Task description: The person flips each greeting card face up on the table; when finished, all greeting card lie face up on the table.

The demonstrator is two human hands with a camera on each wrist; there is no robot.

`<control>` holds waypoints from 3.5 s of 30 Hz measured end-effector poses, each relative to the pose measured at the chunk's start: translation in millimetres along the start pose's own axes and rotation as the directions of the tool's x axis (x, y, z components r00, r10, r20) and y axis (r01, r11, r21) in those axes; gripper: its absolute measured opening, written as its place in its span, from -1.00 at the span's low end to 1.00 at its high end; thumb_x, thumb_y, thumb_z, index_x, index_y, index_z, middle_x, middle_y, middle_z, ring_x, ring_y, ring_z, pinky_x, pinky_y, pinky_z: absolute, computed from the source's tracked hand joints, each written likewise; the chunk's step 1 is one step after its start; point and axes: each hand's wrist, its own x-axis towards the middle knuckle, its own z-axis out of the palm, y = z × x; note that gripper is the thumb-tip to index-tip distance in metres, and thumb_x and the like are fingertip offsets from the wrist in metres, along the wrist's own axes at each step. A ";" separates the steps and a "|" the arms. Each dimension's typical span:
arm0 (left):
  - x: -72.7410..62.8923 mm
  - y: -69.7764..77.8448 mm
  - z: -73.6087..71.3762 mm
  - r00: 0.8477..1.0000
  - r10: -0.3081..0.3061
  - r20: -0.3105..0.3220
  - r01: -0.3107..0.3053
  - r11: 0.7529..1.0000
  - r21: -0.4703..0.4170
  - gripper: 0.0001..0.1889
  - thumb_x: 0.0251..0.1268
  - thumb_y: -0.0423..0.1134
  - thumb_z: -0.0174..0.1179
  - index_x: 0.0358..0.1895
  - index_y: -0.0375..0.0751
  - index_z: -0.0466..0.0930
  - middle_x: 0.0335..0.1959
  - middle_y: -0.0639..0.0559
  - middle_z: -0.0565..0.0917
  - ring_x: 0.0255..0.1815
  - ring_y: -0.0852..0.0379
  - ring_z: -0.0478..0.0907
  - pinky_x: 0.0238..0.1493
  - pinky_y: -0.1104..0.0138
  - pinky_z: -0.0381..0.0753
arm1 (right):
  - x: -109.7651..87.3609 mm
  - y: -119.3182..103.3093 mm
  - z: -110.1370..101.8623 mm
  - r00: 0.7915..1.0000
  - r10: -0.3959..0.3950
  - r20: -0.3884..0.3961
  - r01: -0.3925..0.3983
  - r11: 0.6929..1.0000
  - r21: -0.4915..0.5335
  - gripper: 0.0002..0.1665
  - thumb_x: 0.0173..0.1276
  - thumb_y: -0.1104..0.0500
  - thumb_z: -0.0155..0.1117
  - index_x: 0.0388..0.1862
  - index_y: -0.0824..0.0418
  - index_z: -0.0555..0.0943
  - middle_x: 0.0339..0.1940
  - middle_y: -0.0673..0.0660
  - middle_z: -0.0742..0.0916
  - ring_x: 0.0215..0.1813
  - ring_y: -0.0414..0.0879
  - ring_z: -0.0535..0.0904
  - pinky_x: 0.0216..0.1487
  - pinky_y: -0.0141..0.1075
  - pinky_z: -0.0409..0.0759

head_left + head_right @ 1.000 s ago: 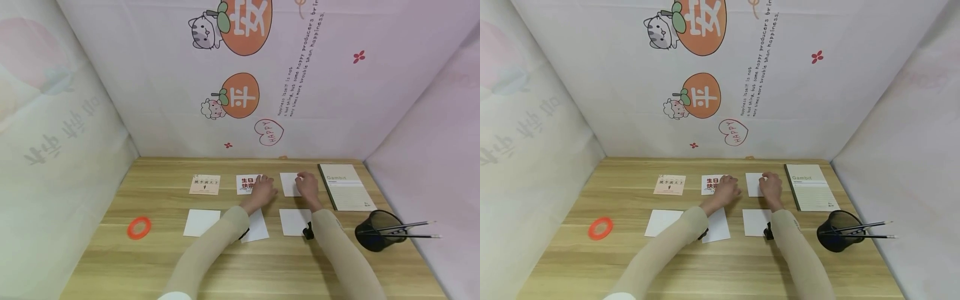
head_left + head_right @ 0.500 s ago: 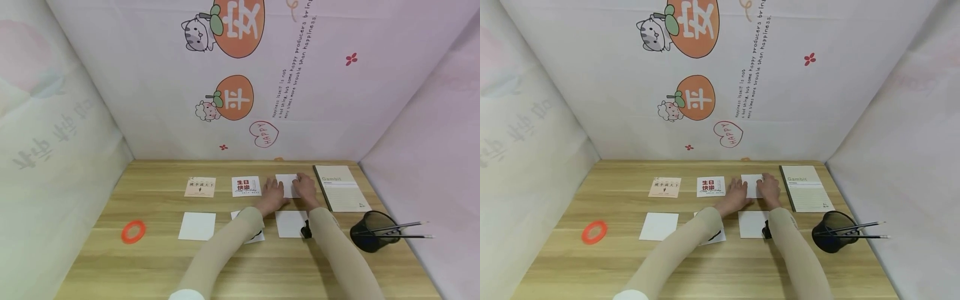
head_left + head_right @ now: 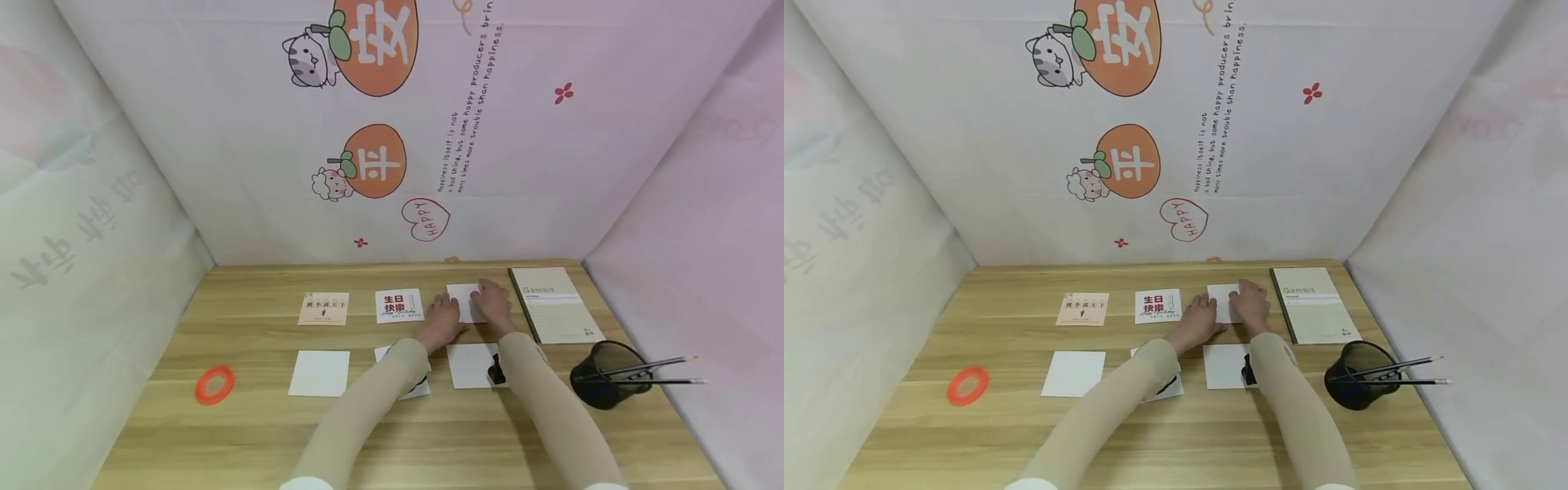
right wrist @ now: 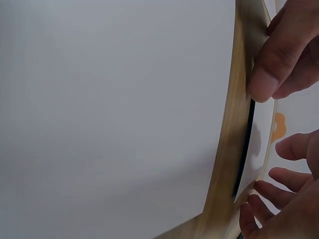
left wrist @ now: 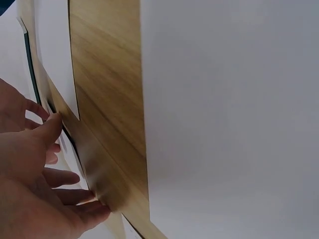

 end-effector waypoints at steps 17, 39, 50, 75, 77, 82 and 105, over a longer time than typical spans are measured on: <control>-1.0 -3.1 -1.6 1.000 0.007 -0.002 -0.007 1.000 -0.007 -0.35 0.27 0.20 0.15 0.16 -0.32 0.50 0.31 -0.16 0.40 0.25 -0.01 0.34 0.13 0.24 0.51 | 6.5 1.8 -1.8 0.994 -0.039 -0.097 0.062 0.967 0.246 -0.48 0.37 0.26 0.01 0.26 0.49 0.41 0.16 0.45 0.55 0.20 0.27 0.44 0.20 0.09 0.41; -0.5 -14.1 -2.9 0.974 0.217 -0.059 -0.201 0.958 0.203 -0.54 0.24 0.24 0.15 -0.14 -0.10 0.63 -0.24 0.04 0.64 -0.20 0.14 0.57 -0.25 0.37 0.61 | -3.2 12.3 -15.1 0.988 0.051 -0.147 0.018 0.899 0.438 -0.58 0.28 0.35 0.18 0.12 0.48 0.54 -0.02 0.39 0.64 -0.04 0.06 0.54 -0.12 -0.32 0.50; -8.0 -23.6 -13.0 0.925 0.357 -0.129 -0.333 0.927 0.172 -0.85 0.39 -0.39 0.09 -0.16 -0.12 0.64 -0.26 0.04 0.65 -0.21 0.16 0.59 -0.21 0.41 0.60 | -13.5 18.5 -11.3 0.968 0.242 -0.058 -0.128 0.685 0.718 -0.59 0.31 0.31 0.25 0.14 0.41 0.55 -0.18 0.10 0.67 -0.27 -0.25 0.58 -0.11 -0.39 0.60; -12.2 -38.5 -29.6 0.931 0.013 -0.365 -0.041 0.997 -0.070 -0.83 0.37 -0.28 0.14 -0.12 -0.03 0.71 -0.37 0.09 0.68 -0.43 0.14 0.63 -0.49 0.34 0.60 | -37.3 3.9 -10.5 0.987 0.110 -0.114 0.028 0.589 0.808 -0.60 0.49 0.26 0.06 0.25 0.37 0.43 0.15 0.34 0.61 0.07 0.01 0.63 0.18 -0.09 0.53; -12.0 -37.9 -31.2 0.932 0.001 -0.363 -0.036 0.995 -0.088 -0.82 0.39 -0.27 0.13 -0.11 -0.04 0.71 -0.36 0.09 0.68 -0.42 0.13 0.64 -0.49 0.32 0.61 | -37.6 3.5 -10.6 0.983 0.113 -0.147 0.051 0.598 0.800 -0.60 0.46 0.28 0.10 0.23 0.36 0.45 0.12 0.34 0.63 0.01 -0.04 0.65 0.16 -0.10 0.54; -12.0 -37.2 -32.7 0.926 -0.026 -0.377 -0.040 0.985 -0.167 -0.79 0.44 -0.22 0.07 -0.08 -0.07 0.71 -0.35 0.08 0.69 -0.41 0.13 0.65 -0.47 0.32 0.61 | -38.6 1.9 -10.7 0.971 0.113 -0.210 0.094 0.627 0.774 -0.64 0.42 0.32 0.15 0.17 0.35 0.51 0.08 0.33 0.64 -0.09 -0.09 0.66 0.10 -0.17 0.59; -6.9 -40.7 -34.7 0.923 -0.278 -0.266 0.027 0.737 -0.675 -0.80 0.26 -0.25 0.27 -0.11 -0.24 0.72 -0.24 -0.07 0.75 -0.66 0.33 0.41 -0.71 0.51 0.33 | -41.4 14.6 -8.2 0.987 0.030 -0.159 0.078 0.770 0.633 -0.58 0.37 0.14 0.26 0.19 0.18 0.54 0.09 0.14 0.59 0.05 -0.10 0.50 -0.02 -0.45 0.54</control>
